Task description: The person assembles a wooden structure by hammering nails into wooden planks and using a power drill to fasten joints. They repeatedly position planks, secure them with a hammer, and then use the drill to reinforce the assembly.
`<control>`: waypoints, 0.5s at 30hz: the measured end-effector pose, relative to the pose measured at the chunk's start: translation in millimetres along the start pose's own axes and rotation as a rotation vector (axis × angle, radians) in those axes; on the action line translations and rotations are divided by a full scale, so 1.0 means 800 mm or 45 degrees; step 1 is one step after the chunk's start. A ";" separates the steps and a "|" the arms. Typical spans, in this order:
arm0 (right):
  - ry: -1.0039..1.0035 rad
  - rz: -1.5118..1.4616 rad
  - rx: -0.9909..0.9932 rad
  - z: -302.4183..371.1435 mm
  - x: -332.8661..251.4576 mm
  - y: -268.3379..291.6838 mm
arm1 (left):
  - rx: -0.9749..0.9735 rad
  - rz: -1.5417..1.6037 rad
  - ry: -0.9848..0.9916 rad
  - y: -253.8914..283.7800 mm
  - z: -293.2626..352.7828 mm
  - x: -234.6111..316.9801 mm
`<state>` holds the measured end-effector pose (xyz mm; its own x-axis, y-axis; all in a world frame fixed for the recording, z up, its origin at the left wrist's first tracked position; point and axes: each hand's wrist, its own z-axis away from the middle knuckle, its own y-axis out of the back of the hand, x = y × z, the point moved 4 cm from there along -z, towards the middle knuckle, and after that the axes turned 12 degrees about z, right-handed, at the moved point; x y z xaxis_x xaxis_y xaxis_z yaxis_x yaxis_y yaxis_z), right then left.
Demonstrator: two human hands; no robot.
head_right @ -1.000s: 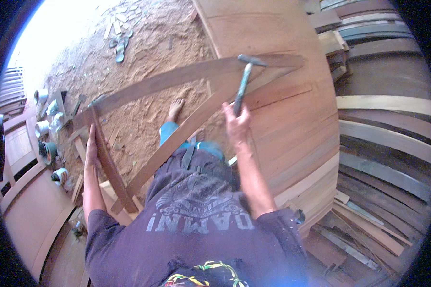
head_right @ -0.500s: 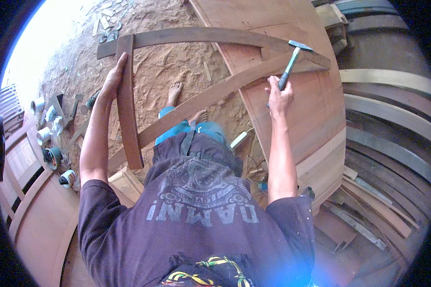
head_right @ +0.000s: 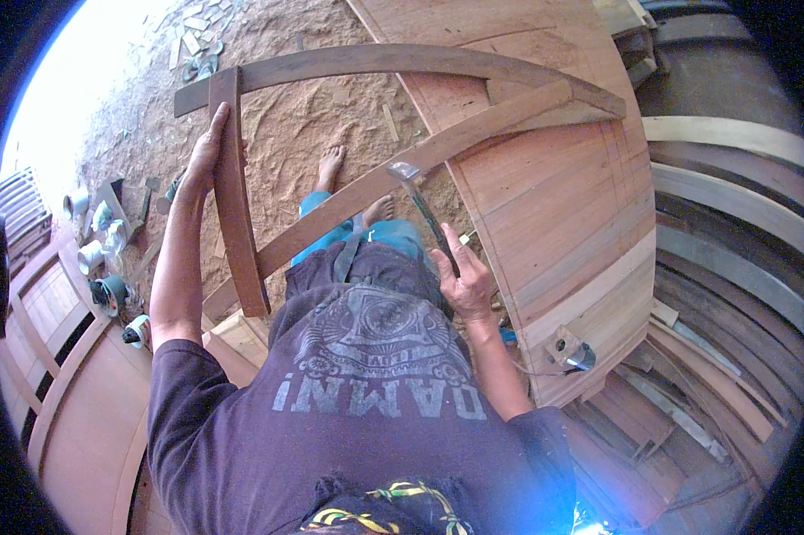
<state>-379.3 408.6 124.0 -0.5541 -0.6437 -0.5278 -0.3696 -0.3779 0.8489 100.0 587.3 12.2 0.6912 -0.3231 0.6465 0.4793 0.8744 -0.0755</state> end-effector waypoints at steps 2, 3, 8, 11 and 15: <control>0.015 0.016 -0.009 0.001 0.000 -0.002 | 0.004 0.002 0.008 0.002 0.000 -0.001; 0.010 0.045 -0.031 0.005 0.005 -0.004 | -0.004 0.005 0.007 0.002 0.000 -0.002; 0.001 0.096 -0.032 0.009 0.011 -0.008 | -0.004 0.021 0.015 0.006 -0.003 -0.004; -0.007 0.116 -0.012 0.005 0.000 -0.005 | 0.023 0.012 -0.011 0.001 0.008 0.000; -0.036 0.106 -0.049 0.011 0.003 -0.016 | 0.005 -0.016 -0.014 0.002 0.011 0.002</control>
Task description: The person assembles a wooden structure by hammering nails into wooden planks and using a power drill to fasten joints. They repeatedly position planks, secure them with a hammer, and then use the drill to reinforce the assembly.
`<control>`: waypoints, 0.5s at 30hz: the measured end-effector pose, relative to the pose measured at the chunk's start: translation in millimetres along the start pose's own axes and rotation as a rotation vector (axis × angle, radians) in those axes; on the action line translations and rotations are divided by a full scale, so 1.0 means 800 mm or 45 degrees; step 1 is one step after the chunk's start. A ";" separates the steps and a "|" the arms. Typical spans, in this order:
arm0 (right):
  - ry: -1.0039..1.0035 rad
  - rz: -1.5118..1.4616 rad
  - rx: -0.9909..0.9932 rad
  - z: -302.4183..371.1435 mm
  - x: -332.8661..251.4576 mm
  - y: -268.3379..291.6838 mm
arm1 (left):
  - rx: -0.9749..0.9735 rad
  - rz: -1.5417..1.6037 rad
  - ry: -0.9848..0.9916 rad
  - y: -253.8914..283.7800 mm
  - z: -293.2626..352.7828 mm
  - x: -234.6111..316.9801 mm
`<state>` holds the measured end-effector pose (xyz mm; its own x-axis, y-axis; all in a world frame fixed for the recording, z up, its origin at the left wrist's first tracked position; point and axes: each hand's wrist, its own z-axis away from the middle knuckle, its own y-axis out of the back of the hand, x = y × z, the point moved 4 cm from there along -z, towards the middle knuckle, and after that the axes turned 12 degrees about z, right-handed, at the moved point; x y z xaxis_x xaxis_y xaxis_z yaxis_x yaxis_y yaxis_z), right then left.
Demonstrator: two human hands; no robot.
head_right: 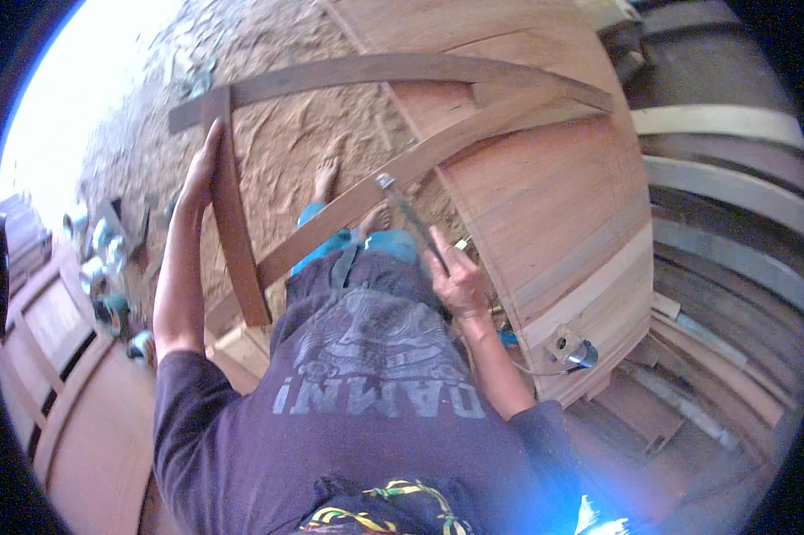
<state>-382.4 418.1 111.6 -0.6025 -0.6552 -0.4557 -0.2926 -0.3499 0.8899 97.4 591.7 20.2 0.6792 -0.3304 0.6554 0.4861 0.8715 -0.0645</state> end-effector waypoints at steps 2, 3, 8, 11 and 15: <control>-0.108 -0.099 0.008 -0.003 0.001 0.011 | -0.052 0.047 0.003 -0.003 0.000 0.006; -0.157 -0.157 0.045 0.001 0.005 0.009 | -0.067 0.076 0.032 -0.001 0.010 0.006; -0.601 -0.366 0.264 0.024 0.013 0.018 | -0.242 0.316 -0.079 0.001 0.060 0.059; -0.876 -0.591 0.567 0.035 0.031 0.017 | -0.502 0.288 -0.277 -0.004 0.088 0.123; -1.023 -0.655 0.894 0.060 0.072 0.035 | -0.686 -0.070 -0.584 -0.037 0.148 0.218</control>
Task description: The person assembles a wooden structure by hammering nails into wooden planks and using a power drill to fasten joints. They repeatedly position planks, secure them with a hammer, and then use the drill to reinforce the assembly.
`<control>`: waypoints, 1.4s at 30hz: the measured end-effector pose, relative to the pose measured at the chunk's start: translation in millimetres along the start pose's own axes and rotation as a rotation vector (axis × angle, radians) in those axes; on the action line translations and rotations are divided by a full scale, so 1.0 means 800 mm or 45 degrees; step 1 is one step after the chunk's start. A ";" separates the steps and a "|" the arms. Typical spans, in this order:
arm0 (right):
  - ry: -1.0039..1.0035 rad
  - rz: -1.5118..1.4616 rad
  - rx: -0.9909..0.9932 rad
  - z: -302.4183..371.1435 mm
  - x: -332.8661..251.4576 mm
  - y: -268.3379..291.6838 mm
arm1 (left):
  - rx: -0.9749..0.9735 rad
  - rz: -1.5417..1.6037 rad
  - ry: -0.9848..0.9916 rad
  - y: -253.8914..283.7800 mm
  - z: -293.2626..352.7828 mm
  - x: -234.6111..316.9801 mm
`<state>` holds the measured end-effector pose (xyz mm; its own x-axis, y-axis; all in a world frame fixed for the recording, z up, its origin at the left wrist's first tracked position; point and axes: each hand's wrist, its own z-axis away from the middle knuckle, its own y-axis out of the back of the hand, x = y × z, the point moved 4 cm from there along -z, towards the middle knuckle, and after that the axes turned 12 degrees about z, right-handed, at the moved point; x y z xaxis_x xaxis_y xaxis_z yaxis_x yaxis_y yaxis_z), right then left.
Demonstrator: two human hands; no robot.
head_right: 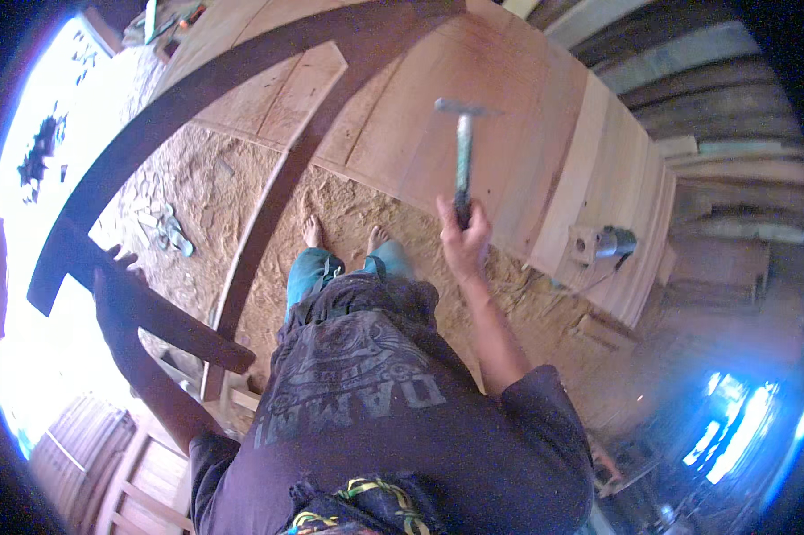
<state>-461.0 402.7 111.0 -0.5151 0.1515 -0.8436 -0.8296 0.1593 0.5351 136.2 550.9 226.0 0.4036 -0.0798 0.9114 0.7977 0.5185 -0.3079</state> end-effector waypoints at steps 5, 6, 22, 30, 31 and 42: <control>-0.288 -0.455 0.215 0.003 -0.014 0.055 | -0.277 -0.443 -0.299 -0.088 0.015 0.085; -0.289 -0.522 0.288 0.014 -0.019 0.063 | -0.345 -0.566 -0.368 -0.101 0.017 0.097; -0.358 -0.752 0.386 0.301 -0.139 -0.003 | -1.755 -1.742 -0.987 -0.287 0.080 -0.125; -0.722 -0.288 0.265 0.359 -0.096 -0.053 | -1.929 -1.806 -0.889 -0.274 0.081 -0.241; -0.665 -0.249 0.332 0.355 -0.095 -0.062 | -1.942 -1.807 -0.886 -0.271 0.077 -0.252; -0.902 0.029 0.333 0.340 -0.021 -0.135 | -1.603 -1.374 -0.824 -0.274 -0.079 -0.248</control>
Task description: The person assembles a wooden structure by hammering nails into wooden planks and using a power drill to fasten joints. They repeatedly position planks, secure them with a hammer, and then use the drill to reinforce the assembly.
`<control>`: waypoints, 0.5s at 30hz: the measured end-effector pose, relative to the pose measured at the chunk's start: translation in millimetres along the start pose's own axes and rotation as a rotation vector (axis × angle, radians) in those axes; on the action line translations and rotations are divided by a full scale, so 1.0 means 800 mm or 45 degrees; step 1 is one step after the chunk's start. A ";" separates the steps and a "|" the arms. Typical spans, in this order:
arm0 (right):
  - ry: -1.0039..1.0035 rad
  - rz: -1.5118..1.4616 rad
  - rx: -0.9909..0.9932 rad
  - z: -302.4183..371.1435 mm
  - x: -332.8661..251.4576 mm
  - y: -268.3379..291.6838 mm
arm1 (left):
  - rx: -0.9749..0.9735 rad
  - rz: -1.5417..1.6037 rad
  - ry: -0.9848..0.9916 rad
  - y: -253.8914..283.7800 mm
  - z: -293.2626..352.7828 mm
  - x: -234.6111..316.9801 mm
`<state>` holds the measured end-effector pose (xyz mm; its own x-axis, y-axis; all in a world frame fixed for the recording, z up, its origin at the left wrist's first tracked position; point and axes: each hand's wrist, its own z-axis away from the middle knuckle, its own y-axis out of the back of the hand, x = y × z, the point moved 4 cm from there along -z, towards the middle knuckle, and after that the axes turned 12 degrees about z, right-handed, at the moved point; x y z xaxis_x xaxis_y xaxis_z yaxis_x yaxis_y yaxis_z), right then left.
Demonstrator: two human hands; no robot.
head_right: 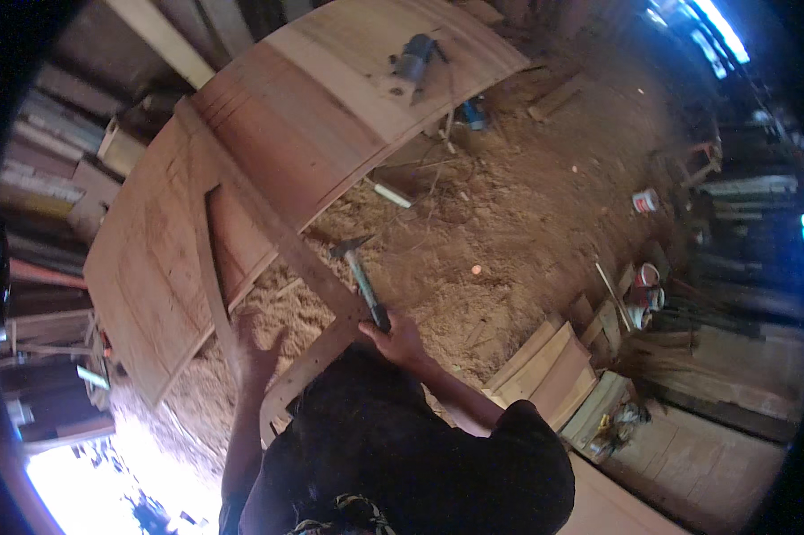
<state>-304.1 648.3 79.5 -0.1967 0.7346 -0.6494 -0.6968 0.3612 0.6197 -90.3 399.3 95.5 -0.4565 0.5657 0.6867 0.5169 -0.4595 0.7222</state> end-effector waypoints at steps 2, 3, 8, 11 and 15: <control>-0.029 0.036 -0.017 -0.005 0.014 -0.006 | 0.313 -0.291 0.097 0.028 -0.012 -0.055; -0.025 0.005 -0.036 -0.009 0.019 -0.008 | 0.368 -0.262 0.191 0.037 -0.021 -0.078; 0.045 -0.011 -0.011 -0.035 0.019 -0.005 | 0.210 -0.088 0.454 0.043 -0.050 -0.151; 0.125 0.056 0.068 -0.048 0.029 -0.022 | 0.196 0.126 0.593 0.051 -0.035 -0.215; 0.003 -0.133 -0.075 -0.058 -0.011 -0.020 | 0.129 -0.161 0.517 0.075 -0.052 -0.199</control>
<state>-323.4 609.1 55.1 -0.1226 0.6932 -0.7103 -0.7528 0.4014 0.5217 -17.0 253.1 33.2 -0.7584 0.2886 0.5845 0.4976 -0.3230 0.8051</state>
